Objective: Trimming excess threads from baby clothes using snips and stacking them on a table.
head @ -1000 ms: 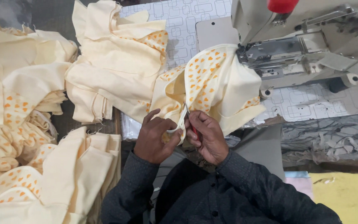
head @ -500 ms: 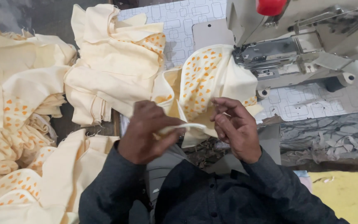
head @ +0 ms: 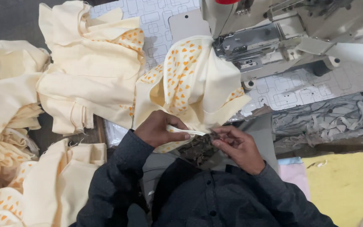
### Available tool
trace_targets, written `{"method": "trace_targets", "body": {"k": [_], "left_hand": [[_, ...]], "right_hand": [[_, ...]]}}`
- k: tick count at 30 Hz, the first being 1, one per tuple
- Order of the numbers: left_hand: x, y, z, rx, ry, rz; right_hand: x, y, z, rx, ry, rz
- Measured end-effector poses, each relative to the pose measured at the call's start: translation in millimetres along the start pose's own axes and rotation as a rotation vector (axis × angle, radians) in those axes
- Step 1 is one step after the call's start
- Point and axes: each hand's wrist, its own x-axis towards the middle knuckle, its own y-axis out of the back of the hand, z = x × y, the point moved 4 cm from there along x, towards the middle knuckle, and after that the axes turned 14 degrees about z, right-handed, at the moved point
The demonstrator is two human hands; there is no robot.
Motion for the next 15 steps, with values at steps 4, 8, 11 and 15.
{"method": "trace_targets", "body": {"k": [4, 8, 11, 15], "left_hand": [[3.5, 7.5, -2.7, -0.055, 0.024, 0.017], [5.6, 6.3, -10.6, -0.105, 0.021, -0.013], [3.4, -3.1, -22.4, -0.167, 0.026, -0.015], [1.2, -6.6, -23.8, -0.211, 0.054, -0.015]], "right_hand": [[3.3, -20.0, -3.5, 0.024, -0.066, -0.055], [6.4, -31.1, 15.6, 0.054, -0.096, -0.088], [10.0, -42.2, 23.8, 0.068, -0.096, -0.121], [12.2, -51.2, 26.0, 0.053, -0.063, -0.157]]}}
